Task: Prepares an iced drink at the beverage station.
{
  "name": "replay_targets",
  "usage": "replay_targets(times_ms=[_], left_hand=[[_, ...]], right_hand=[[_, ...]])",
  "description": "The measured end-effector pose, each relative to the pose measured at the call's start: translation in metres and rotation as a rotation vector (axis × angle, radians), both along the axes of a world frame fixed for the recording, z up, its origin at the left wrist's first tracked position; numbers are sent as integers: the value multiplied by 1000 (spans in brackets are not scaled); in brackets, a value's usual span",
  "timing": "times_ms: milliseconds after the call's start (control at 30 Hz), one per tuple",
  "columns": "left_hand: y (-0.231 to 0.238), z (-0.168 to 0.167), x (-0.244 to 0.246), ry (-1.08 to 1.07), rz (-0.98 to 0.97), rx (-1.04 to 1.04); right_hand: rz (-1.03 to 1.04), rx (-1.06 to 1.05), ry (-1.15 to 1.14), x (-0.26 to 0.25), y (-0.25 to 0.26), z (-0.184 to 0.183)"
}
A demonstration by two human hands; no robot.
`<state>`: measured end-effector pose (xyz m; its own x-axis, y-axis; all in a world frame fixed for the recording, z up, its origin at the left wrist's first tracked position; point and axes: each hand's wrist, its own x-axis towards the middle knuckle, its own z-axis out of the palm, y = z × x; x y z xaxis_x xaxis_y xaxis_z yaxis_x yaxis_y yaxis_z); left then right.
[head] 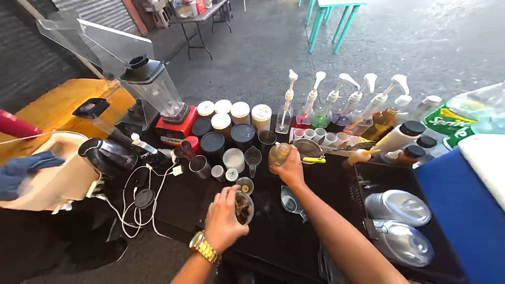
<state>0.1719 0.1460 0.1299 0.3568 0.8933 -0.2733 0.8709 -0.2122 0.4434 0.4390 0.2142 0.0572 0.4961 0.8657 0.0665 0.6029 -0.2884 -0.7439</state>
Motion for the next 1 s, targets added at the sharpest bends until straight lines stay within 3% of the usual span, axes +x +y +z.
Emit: replay_targets(times_ms=[200, 433, 533, 667, 733, 833, 900, 1000], left_hand=[[-26, -36, 46, 22, -46, -106], [-28, -71, 69, 71, -130, -97], [-21, -69, 72, 80, -162, -138], [-19, -70, 59, 82, -182, -125], [-24, -70, 53, 44, -217, -35], [-38, -51, 52, -260, -260, 135], [-55, -18, 85, -514, -334, 132], [-82, 16, 194, -681, -547, -100]], right_hand=[[10, -124, -59, -5, 19, -44], [-8, -147, -35, -2, 4, -30], [-15, -110, 84, 1, -20, 5], [8, 4, 234, 21, -90, 79], [-22, 59, 130, 54, -142, 125], [-126, 12, -162, 124, -227, 189], [-242, -90, -367, 185, -270, 216], [-340, -293, -566, 261, -307, 225]])
